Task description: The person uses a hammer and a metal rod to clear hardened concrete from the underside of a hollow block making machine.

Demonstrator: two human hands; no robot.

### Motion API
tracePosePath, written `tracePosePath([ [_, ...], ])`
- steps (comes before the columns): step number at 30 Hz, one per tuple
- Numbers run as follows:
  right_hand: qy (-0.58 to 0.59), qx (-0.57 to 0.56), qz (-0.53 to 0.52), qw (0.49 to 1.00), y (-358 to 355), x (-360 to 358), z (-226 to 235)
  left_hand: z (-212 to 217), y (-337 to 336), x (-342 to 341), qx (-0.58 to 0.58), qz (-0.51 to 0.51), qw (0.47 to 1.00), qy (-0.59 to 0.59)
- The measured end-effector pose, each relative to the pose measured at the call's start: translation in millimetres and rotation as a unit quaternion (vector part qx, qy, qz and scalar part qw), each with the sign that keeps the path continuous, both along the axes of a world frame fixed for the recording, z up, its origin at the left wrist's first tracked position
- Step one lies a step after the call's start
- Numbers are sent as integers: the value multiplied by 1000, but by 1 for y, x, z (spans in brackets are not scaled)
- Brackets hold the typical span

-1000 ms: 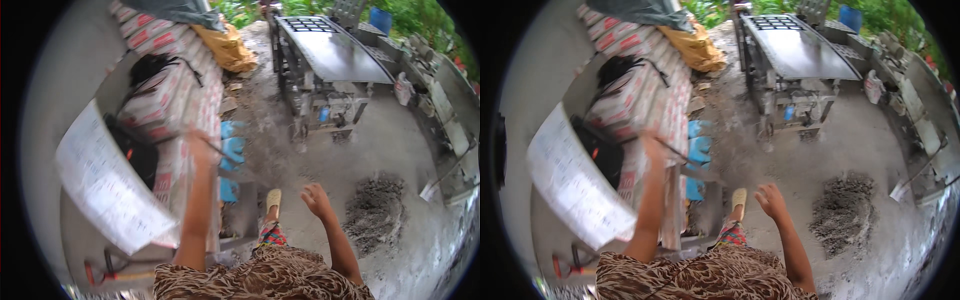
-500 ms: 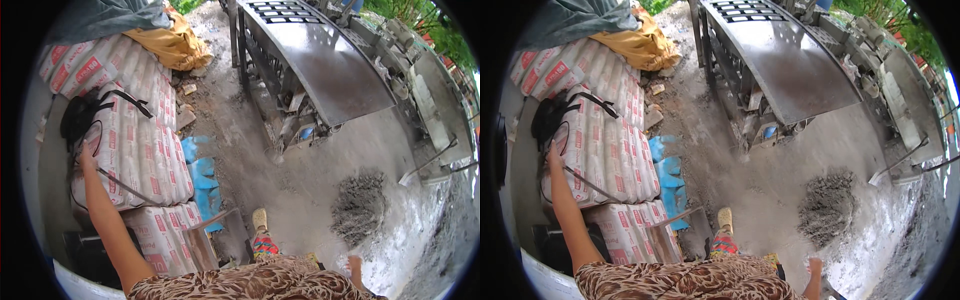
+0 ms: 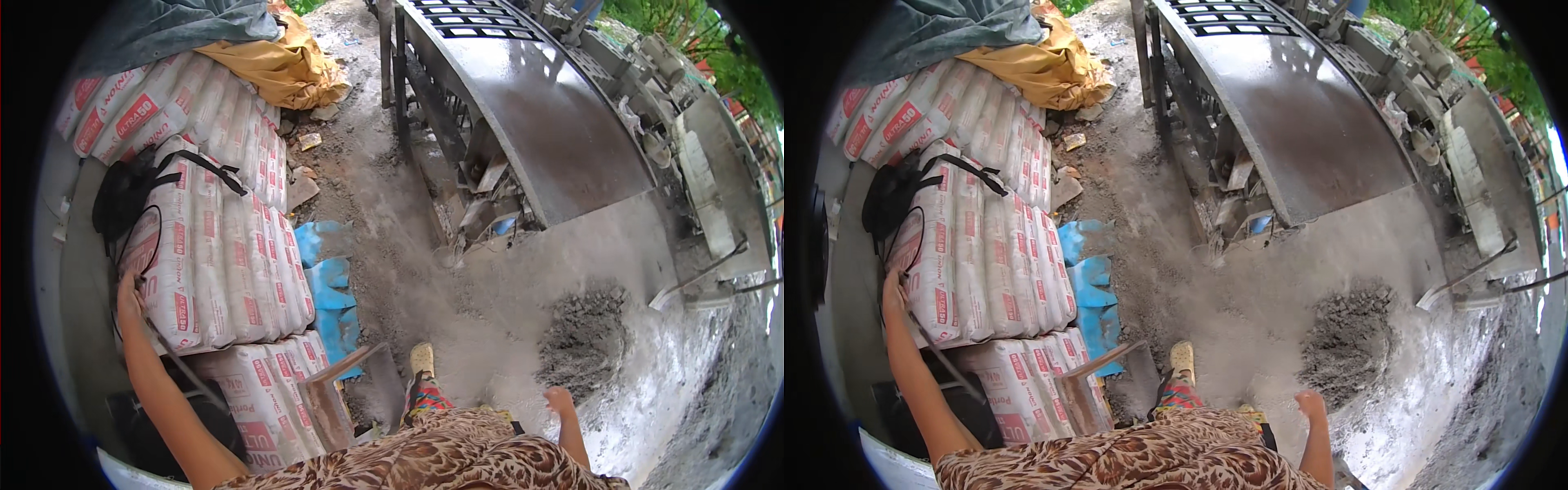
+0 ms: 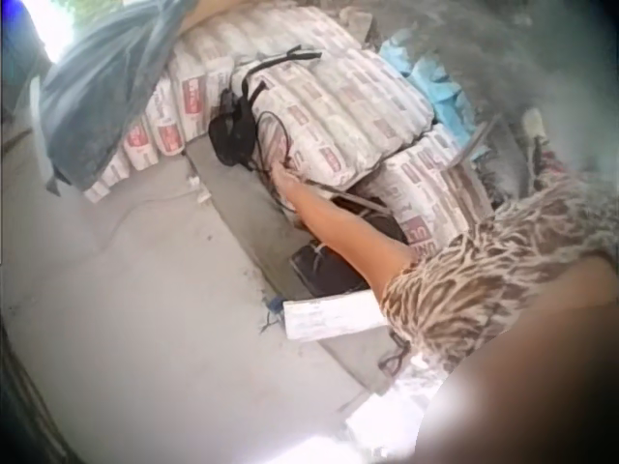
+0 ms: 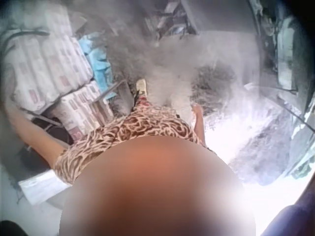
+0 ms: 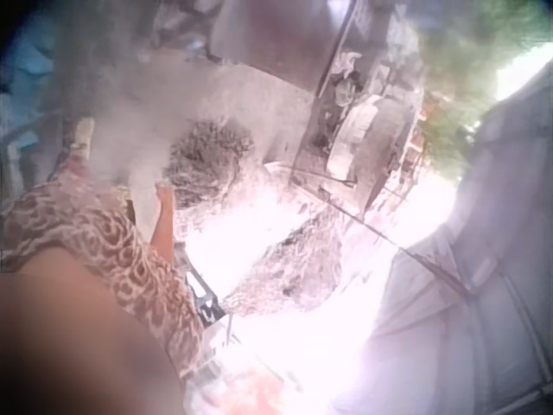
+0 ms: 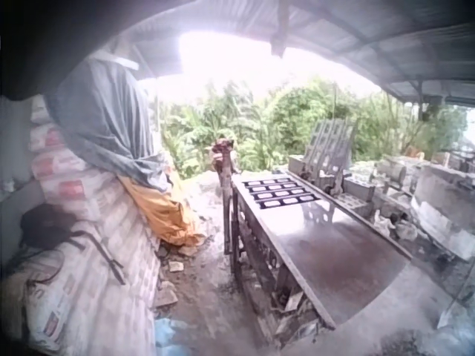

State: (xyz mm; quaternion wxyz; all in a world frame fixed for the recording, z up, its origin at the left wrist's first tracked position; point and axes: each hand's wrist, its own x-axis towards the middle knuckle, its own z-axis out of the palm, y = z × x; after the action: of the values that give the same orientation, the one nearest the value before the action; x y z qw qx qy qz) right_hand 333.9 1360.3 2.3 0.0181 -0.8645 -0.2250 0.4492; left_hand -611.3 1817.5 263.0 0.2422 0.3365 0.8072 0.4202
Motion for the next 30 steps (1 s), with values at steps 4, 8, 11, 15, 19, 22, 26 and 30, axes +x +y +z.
tracePosePath([
  [4,-95,93,520,844,72,-14,-8,93,-3,37,134,172,902,-371],
  [8,10,134,269,954,174,-82,13,143,-51,118,220,-9,842,-492],
  [11,45,254,270,928,250,-149,52,132,-89,211,226,-122,878,-404],
  [15,225,381,306,843,327,-237,122,84,-104,338,231,-129,928,-263],
  [19,443,345,247,790,392,-307,185,47,-92,425,163,-98,974,-124],
  [22,508,339,257,749,448,-342,211,18,-53,457,200,-93,945,-240],
  [26,562,316,295,706,532,-391,210,-15,14,434,195,-60,955,-214],
  [30,542,393,298,681,612,-448,202,-27,57,387,188,47,970,-147],
])
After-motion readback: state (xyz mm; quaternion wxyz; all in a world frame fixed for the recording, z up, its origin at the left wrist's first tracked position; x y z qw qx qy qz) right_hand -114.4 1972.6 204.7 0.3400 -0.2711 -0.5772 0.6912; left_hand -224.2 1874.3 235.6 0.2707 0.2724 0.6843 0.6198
